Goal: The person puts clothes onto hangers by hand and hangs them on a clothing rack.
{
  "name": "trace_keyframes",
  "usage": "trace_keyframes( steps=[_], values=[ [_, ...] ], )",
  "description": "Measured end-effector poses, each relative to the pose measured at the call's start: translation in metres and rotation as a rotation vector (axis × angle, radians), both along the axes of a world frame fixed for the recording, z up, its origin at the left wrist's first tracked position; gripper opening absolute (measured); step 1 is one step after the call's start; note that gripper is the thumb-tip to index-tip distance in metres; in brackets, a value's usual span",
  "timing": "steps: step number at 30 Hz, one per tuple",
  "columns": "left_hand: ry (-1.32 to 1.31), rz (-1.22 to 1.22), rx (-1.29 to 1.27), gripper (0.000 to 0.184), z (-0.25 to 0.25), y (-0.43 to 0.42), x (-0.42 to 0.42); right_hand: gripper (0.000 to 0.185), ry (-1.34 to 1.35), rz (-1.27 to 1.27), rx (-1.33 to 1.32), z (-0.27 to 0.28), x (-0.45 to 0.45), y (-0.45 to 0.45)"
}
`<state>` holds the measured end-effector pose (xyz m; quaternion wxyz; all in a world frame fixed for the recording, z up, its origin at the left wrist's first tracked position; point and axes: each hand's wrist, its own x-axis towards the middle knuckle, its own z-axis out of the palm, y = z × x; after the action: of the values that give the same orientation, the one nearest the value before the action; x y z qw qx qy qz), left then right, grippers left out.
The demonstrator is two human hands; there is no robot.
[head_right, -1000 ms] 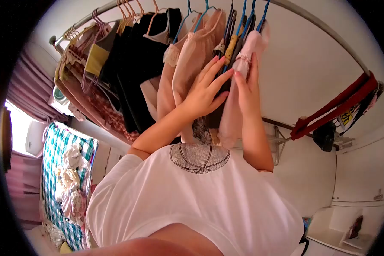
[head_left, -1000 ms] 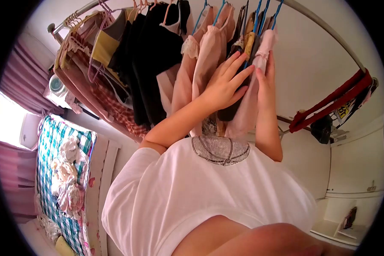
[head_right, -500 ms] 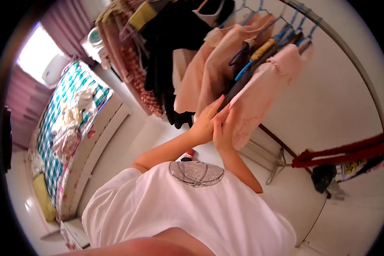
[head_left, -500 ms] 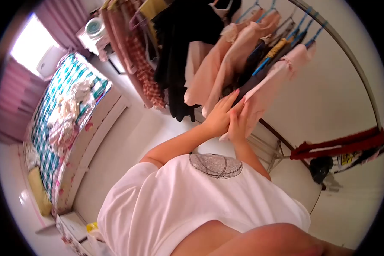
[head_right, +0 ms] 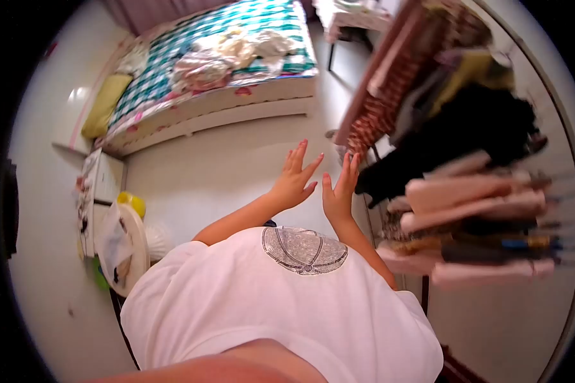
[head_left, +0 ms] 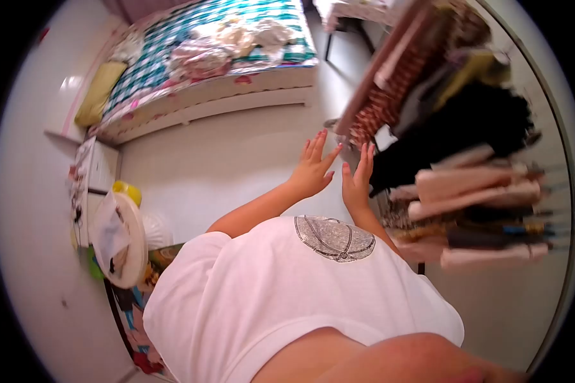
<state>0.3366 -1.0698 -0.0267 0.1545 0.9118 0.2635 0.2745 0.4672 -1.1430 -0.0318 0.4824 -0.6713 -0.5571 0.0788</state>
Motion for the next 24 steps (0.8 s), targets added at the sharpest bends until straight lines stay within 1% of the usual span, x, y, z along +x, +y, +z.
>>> trace_keyframes(
  steps=[2, 3, 8, 11, 14, 17, 24],
  values=[
    [-0.007, 0.144, 0.005, 0.068, -0.004, 0.028, -0.034, 0.068, -0.052, 0.066, -0.042, -0.014, -0.021, 0.039],
    [0.008, 0.201, 0.004, 0.068, -0.005, 0.042, -0.052, 0.07, -0.037, 0.094, -0.093, -0.017, -0.034, 0.059],
    [0.064, 0.465, -0.006, 0.069, -0.016, 0.118, -0.139, 0.077, -0.15, 0.29, -0.203, -0.03, -0.103, 0.16],
    [0.113, 0.587, 0.005, 0.068, -0.018, 0.159, -0.194, 0.081, -0.245, 0.402, -0.14, -0.042, -0.144, 0.22],
    [0.141, 0.664, 0.01, 0.069, -0.018, 0.195, -0.238, 0.082, -0.264, 0.437, -0.234, -0.032, -0.185, 0.269],
    [0.162, 0.729, -0.009, 0.069, -0.021, 0.223, -0.264, 0.082, -0.271, 0.476, -0.25, -0.031, -0.212, 0.306],
    [0.195, 0.799, -0.092, 0.069, -0.031, 0.299, -0.281, 0.084, -0.305, 0.486, -0.298, -0.051, -0.22, 0.39]
  ],
)
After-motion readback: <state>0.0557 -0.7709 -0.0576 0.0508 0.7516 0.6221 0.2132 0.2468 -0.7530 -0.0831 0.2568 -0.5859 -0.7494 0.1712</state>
